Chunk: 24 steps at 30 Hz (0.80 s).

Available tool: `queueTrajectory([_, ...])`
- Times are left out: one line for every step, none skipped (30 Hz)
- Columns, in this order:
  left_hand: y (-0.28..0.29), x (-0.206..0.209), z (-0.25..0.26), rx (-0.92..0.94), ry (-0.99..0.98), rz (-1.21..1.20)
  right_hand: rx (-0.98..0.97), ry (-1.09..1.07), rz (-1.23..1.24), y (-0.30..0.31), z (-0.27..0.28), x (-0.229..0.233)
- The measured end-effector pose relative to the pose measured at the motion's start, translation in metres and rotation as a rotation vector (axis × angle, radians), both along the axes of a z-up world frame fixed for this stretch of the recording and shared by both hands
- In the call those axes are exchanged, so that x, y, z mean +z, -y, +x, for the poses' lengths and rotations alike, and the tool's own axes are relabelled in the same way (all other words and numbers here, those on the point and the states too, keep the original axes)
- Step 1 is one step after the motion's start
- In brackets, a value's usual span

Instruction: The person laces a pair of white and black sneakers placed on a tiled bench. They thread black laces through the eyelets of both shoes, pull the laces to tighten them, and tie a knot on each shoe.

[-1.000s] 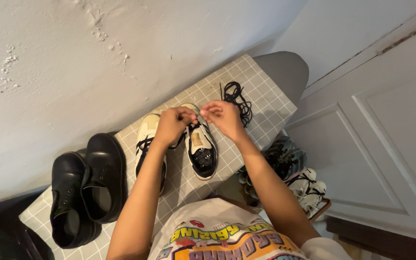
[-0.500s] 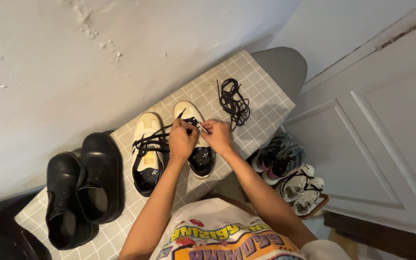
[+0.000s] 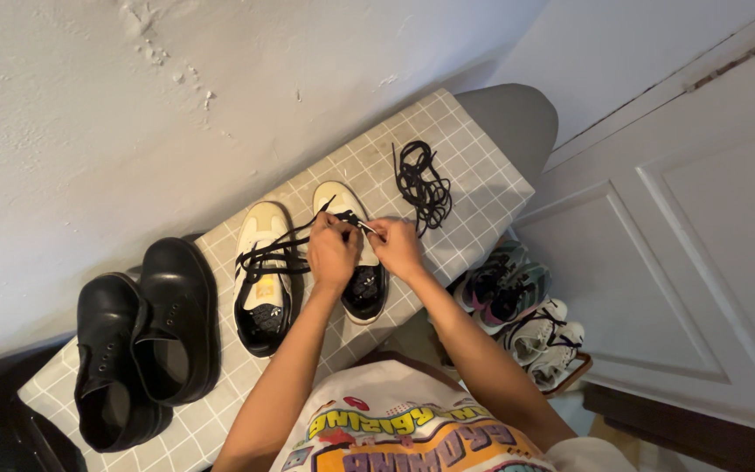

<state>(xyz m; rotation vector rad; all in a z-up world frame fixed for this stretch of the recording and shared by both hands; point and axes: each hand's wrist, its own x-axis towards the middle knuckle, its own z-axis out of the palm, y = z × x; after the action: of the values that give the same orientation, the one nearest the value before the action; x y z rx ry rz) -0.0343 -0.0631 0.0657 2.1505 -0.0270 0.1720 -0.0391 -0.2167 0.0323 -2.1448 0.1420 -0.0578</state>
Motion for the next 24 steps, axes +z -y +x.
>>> queueTrajectory([0.001, 0.0, -0.001, 0.009, -0.009, -0.006, 0.002, 0.002, 0.0, 0.001, 0.0, -0.002])
queueTrajectory([0.001, 0.0, -0.001, 0.01, -0.023, -0.002, 0.003, 0.004, 0.001, 0.003, 0.001, -0.005])
queueTrajectory([0.002, 0.0, 0.0, 0.009, -0.037, 0.001, 0.006, 0.004, 0.035, 0.004, 0.002, -0.008])
queueTrajectory([0.003, -0.001, 0.001, 0.008, -0.051, 0.004, 0.009, 0.003, 0.069, 0.006, 0.004, -0.012])
queueTrajectory([0.003, -0.002, 0.002, 0.004, -0.05, 0.009, 0.011, 0.003, 0.105, 0.007, 0.006, -0.015])
queueTrajectory([0.003, -0.002, 0.002, 0.001, -0.05, 0.015, 0.007, -0.012, 0.099, 0.009, 0.006, -0.017])
queueTrajectory([0.003, -0.003, 0.003, -0.002, -0.05, 0.021, 0.003, -0.028, 0.094, 0.011, 0.007, -0.019])
queueTrajectory([0.002, -0.004, 0.003, -0.014, -0.051, 0.025, 0.0, -0.043, 0.088, 0.012, 0.007, -0.021])
queueTrajectory([0.003, -0.004, 0.003, -0.027, -0.051, 0.029, 0.005, -0.038, 0.112, 0.013, 0.007, -0.022])
queueTrajectory([0.003, -0.005, 0.002, -0.039, -0.052, 0.032, 0.01, -0.034, 0.136, 0.014, 0.007, -0.024])
queueTrajectory([0.004, -0.005, 0.002, -0.028, -0.043, 0.042, 0.014, -0.03, 0.16, 0.014, 0.007, -0.026])
queueTrajectory([0.005, -0.006, 0.001, -0.017, -0.035, 0.051, 0.026, -0.024, 0.186, 0.013, 0.007, -0.027])
queueTrajectory([0.007, -0.007, 0.001, -0.007, -0.025, 0.06, 0.036, -0.017, 0.211, 0.012, 0.007, -0.026])
queueTrajectory([0.007, -0.007, 0.001, -0.01, -0.025, 0.063, 0.047, -0.011, 0.235, 0.012, 0.007, -0.024])
queueTrajectory([0.007, -0.008, 0.001, -0.012, -0.026, 0.069, 0.053, 0.01, 0.19, 0.011, 0.006, -0.021])
queueTrajectory([0.007, -0.008, 0.002, -0.014, -0.026, 0.074, 0.06, 0.03, 0.145, 0.012, 0.004, -0.017])
queueTrajectory([0.006, -0.008, 0.001, -0.013, -0.006, 0.072, 0.069, 0.05, 0.102, 0.011, 0.003, -0.014])
queueTrajectory([0.004, -0.008, -0.001, -0.013, 0.014, 0.071, 0.054, -0.004, 0.148, 0.011, 0.005, -0.013])
queueTrajectory([0.004, -0.007, -0.001, -0.013, 0.034, 0.067, 0.038, -0.058, 0.191, 0.013, 0.008, -0.013])
queueTrajectory([0.004, -0.006, -0.001, -0.015, 0.014, 0.062, 0.022, -0.113, 0.235, 0.016, 0.012, -0.015])
queueTrajectory([0.003, -0.005, -0.001, -0.017, -0.008, 0.057, 0.03, -0.098, 0.241, 0.018, 0.015, -0.021])
queueTrajectory([0.002, -0.004, -0.002, -0.019, -0.031, 0.053, 0.038, -0.083, 0.247, 0.02, 0.019, -0.027])
queueTrajectory([0.0, -0.003, -0.001, -0.039, -0.045, 0.05, 0.049, -0.066, 0.253, 0.021, 0.024, -0.034])
queueTrajectory([-0.003, -0.002, 0.0, -0.058, -0.059, 0.046, 0.029, -0.064, 0.249, 0.023, 0.028, -0.041])
